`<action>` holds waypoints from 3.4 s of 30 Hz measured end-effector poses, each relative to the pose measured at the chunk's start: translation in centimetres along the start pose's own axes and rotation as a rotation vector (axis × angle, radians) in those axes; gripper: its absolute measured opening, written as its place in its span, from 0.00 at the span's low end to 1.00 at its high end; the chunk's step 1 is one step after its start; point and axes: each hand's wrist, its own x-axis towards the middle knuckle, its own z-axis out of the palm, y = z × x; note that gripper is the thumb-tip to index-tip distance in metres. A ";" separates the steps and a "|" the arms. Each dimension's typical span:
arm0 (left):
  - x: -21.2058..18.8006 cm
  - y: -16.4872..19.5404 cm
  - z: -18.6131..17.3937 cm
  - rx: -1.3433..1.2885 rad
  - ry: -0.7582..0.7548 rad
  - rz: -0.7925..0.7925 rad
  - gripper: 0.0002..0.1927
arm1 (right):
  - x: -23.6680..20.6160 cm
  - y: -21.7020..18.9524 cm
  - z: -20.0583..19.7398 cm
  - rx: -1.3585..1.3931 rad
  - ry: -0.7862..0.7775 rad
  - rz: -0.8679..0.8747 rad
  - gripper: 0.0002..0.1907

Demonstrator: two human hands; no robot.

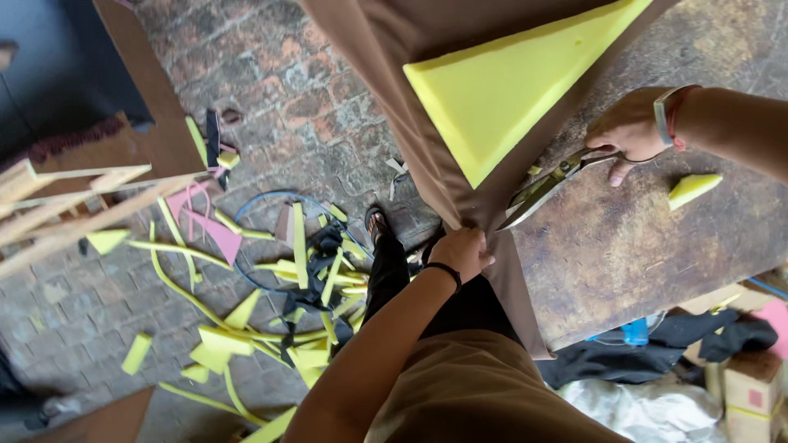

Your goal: The person cuts brown fabric with scissors, cutting around triangular yellow foam pieces laid on the fabric to make covers. They gather the cut fabric pieces, place one over a foam triangle, and carry the covered foam pieces to a sofa.

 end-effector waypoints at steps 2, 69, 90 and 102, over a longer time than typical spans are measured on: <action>-0.6 -0.1 0.8 0.003 0.064 0.022 0.14 | 0.7 -0.5 -1.1 0.005 0.004 -0.028 0.32; -3.1 -3.3 0.6 0.235 -0.238 -0.005 0.21 | 6.6 -26.5 5.5 1.774 0.495 0.049 0.29; -5.4 -5.2 0.2 0.110 -0.164 0.082 0.21 | 9.6 -24.4 -6.3 1.955 0.691 -0.048 0.33; -5.4 -8.0 -0.4 0.139 -0.306 0.057 0.21 | 9.0 -21.3 -13.8 2.050 0.580 -0.039 0.25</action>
